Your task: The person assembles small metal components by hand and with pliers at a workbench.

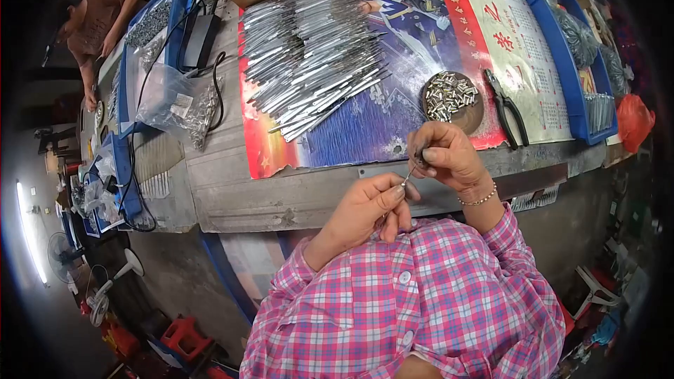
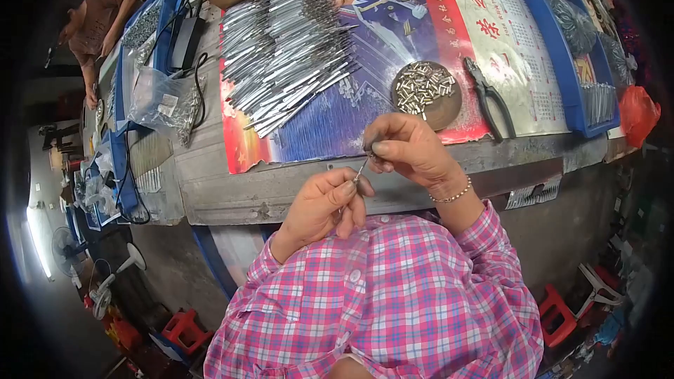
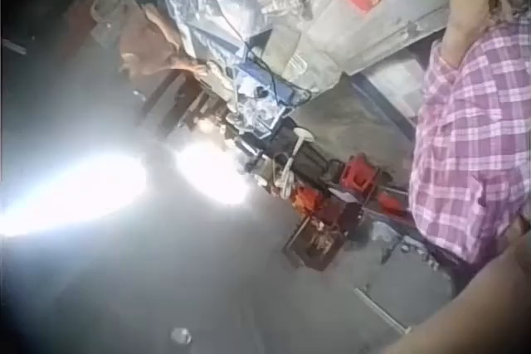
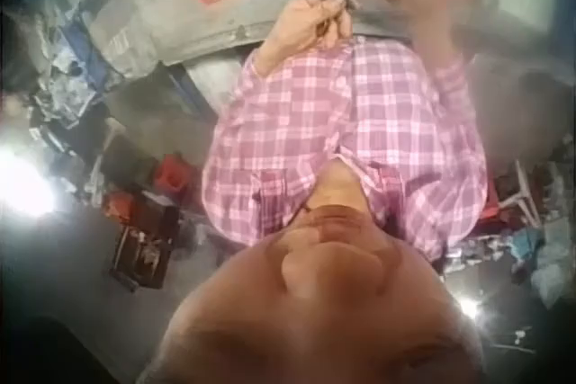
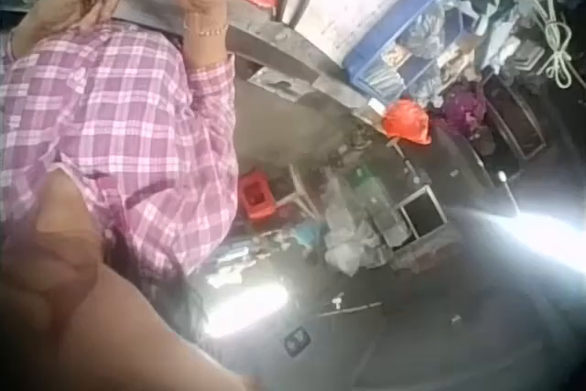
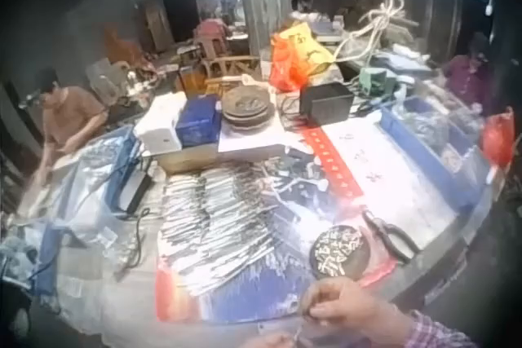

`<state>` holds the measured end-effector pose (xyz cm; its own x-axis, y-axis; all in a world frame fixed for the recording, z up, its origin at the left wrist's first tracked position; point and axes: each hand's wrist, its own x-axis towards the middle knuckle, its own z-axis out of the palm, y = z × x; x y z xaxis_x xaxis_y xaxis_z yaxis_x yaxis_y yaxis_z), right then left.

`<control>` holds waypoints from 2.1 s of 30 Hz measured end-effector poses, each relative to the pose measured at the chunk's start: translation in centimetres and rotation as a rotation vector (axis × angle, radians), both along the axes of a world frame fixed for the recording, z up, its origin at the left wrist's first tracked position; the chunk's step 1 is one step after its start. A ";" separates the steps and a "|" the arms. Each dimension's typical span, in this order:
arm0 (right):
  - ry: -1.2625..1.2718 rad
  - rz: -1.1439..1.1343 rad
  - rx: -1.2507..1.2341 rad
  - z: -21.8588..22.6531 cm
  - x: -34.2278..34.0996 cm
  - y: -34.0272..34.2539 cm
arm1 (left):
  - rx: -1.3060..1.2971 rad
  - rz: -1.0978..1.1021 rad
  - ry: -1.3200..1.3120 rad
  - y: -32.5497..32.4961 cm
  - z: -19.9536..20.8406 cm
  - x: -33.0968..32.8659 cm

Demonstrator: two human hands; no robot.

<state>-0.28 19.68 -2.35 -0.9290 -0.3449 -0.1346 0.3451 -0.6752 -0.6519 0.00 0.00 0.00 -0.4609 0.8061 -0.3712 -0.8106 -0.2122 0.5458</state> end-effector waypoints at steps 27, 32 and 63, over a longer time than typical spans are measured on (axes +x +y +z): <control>0.090 0.171 0.226 1.6 -0.1 -1.6 | 0.041 0.027 0.013 -0.5 -0.5 0.0; 0.105 0.132 0.267 2.3 -0.1 -2.8 | -0.086 0.010 0.118 -1.3 -0.1 0.2; 0.101 -0.180 0.776 1.9 0.3 -5.7 | -0.863 0.347 1.279 -0.3 -3.1 0.7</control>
